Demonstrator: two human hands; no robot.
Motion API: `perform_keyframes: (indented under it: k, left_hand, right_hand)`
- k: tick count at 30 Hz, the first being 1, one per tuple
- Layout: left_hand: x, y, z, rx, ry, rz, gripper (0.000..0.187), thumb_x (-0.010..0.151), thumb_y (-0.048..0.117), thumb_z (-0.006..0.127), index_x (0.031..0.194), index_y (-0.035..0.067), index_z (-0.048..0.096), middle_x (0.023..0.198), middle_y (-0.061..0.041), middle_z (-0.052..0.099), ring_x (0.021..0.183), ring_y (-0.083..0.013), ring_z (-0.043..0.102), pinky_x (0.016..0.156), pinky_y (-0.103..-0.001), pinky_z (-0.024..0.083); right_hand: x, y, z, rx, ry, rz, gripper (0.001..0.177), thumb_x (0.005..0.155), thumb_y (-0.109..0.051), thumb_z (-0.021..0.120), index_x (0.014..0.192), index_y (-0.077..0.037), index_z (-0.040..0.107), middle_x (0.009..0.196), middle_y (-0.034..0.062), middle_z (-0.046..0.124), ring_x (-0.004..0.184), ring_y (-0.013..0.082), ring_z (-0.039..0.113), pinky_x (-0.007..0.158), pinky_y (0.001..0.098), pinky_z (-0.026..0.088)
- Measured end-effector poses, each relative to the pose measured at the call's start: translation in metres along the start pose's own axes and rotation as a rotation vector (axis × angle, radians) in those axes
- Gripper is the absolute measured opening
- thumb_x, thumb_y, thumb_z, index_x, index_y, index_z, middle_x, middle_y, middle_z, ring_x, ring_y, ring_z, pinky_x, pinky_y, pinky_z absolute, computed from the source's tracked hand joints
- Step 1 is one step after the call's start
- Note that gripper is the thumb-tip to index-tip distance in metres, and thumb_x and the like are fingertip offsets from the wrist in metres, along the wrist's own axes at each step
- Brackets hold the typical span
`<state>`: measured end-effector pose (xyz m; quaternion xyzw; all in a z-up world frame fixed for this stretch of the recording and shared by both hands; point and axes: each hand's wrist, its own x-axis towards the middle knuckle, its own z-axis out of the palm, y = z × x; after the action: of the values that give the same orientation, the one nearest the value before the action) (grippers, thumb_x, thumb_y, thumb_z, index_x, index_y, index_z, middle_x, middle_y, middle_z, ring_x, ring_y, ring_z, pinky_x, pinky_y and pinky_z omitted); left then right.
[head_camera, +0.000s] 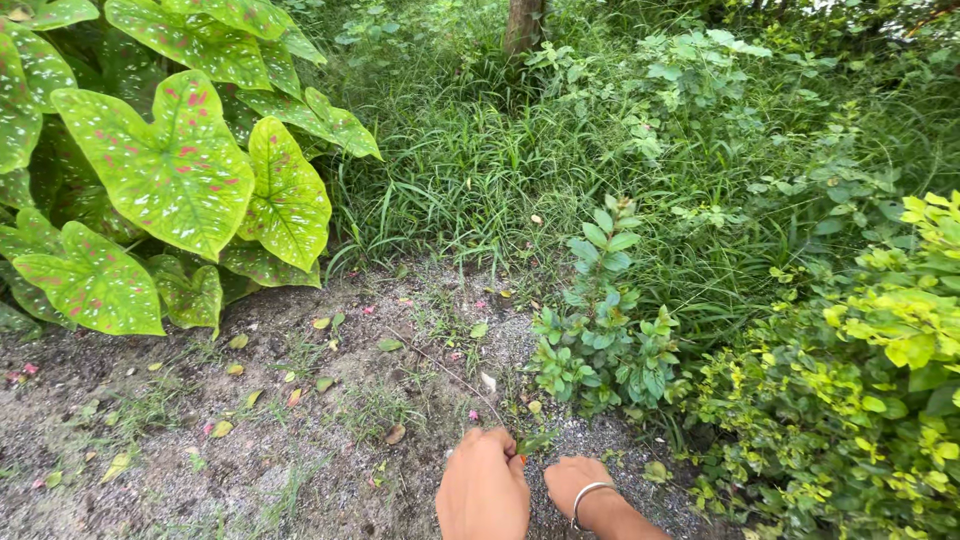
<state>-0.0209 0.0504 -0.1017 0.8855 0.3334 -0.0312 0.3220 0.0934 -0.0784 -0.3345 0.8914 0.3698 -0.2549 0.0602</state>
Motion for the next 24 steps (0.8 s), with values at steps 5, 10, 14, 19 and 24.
perform_keyframes:
  k: [5,10,14,19,24]
  left_hand:
    - [-0.002,0.021,0.007,-0.031,-0.037,0.033,0.011,0.086,0.021,0.073,0.094,0.015,0.071,0.104,-0.006,0.065,0.103,-0.0283,0.067,0.087,-0.043,0.053]
    - [-0.010,0.044,0.003,-0.049,-0.077,0.057,0.013,0.086,0.023,0.073,0.093,0.013,0.070,0.104,-0.007,0.064,0.101,-0.0295,0.066,0.085,-0.044,0.053]
    - [-0.005,0.053,-0.010,-0.094,-0.084,-0.046,0.014,0.088,0.028,0.073,0.096,0.017,0.072,0.100,-0.008,0.072,0.099,-0.0287,0.070,0.086,-0.042,0.054]
    - [0.011,0.045,-0.007,-0.112,-0.001,-0.046,0.012,0.083,0.028,0.078,0.091,0.020,0.077,0.097,-0.003,0.076,0.098,-0.0263,0.071,0.086,-0.040,0.055]
    - [0.015,0.045,0.012,-0.011,-0.060,0.175,0.017,0.078,0.029,0.082,0.092,0.020,0.077,0.087,-0.007,0.074,0.093,-0.0278,0.070,0.089,-0.044,0.048]
  right_hand:
    - [0.004,0.027,0.024,0.190,0.009,-0.161,0.023,0.085,-0.027,0.073,0.091,-0.006,0.078,0.102,0.0239,0.069,0.104,0.0417,0.065,0.092,0.0513,0.053]
    - [0.009,0.051,-0.003,0.691,-0.099,-0.005,0.030,0.100,-0.030,0.066,0.088,-0.002,0.068,0.079,0.0138,0.067,0.068,0.0274,0.063,0.063,0.0408,0.051]
    - [-0.015,0.076,-0.066,1.077,-0.352,0.013,0.011,0.092,-0.016,0.073,0.086,-0.007,0.072,0.071,0.0021,0.069,0.055,0.0086,0.062,0.051,0.0239,0.051]
    - [-0.064,0.068,-0.133,1.202,-0.265,-0.086,0.004,0.091,-0.007,0.072,0.091,-0.004,0.075,0.074,0.0013,0.072,0.059,0.0077,0.065,0.053,0.0228,0.051]
    - [-0.084,0.055,-0.175,1.228,-0.169,-0.069,0.004,0.088,-0.002,0.073,0.090,0.000,0.076,0.077,0.0075,0.074,0.060,0.0118,0.066,0.055,0.0252,0.054]
